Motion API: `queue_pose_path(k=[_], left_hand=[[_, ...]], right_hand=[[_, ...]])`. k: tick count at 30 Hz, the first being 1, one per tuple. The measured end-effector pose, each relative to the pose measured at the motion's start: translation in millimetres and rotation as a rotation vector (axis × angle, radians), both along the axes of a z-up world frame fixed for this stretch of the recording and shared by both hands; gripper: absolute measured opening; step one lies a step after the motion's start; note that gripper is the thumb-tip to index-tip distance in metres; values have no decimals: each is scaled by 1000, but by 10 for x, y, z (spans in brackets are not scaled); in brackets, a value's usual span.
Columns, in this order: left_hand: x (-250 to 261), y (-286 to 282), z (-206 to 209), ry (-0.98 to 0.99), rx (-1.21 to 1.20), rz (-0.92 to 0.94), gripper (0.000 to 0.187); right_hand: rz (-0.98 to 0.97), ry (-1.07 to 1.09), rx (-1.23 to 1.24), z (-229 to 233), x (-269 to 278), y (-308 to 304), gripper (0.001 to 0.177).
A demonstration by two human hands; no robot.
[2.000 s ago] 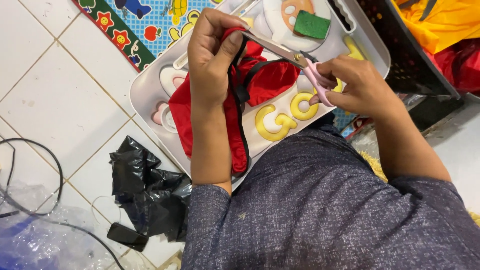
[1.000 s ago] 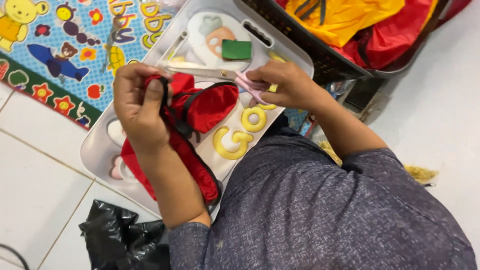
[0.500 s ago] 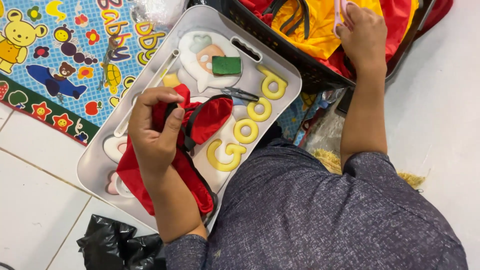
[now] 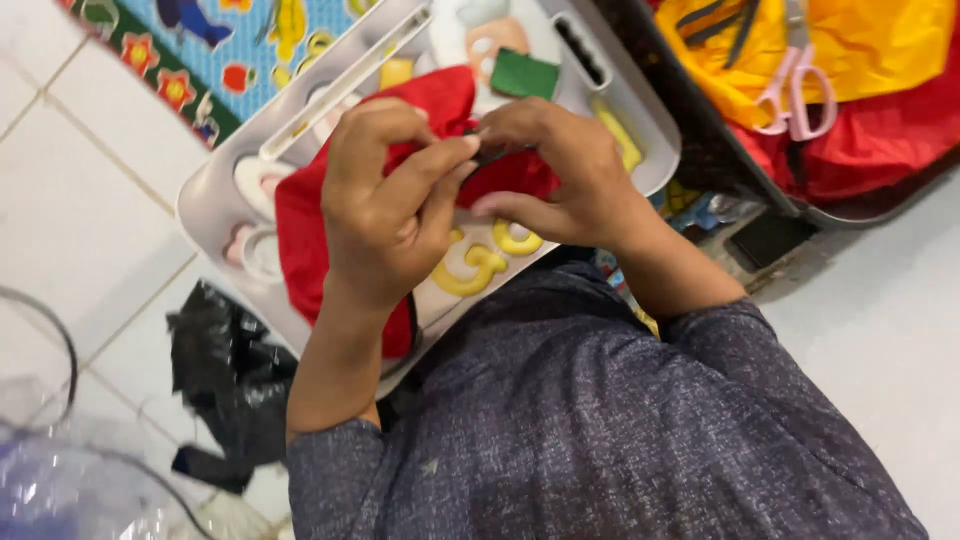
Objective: Trimming excess material or threads from a red fabric item using scissors.
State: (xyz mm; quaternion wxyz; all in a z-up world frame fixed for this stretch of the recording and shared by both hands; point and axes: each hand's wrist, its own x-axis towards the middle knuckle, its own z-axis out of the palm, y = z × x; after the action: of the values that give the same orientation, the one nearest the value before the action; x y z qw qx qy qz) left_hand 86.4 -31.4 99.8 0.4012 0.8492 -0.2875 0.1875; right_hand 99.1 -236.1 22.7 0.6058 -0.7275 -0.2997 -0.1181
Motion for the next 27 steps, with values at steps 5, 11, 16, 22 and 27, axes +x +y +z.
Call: queue_pose_path(k=[5, 11, 16, 22, 27], left_hand=[[-154, 255, 137, -316, 316, 188, 14], [-260, 356, 143, -424, 359, 215, 15], [-278, 241, 70, -420, 299, 183, 17], [-342, 184, -53, -403, 304, 180, 21], [-423, 148, -42, -367, 278, 179, 23]], right_hand=[[-151, -456, -48, -7, 198, 379, 29], [-67, -433, -6, -9, 149, 440, 27], [-88, -338, 88, 29, 84, 419, 32], [-259, -542, 10, -51, -13, 453, 21], [-244, -541, -54, -31, -65, 496, 24]])
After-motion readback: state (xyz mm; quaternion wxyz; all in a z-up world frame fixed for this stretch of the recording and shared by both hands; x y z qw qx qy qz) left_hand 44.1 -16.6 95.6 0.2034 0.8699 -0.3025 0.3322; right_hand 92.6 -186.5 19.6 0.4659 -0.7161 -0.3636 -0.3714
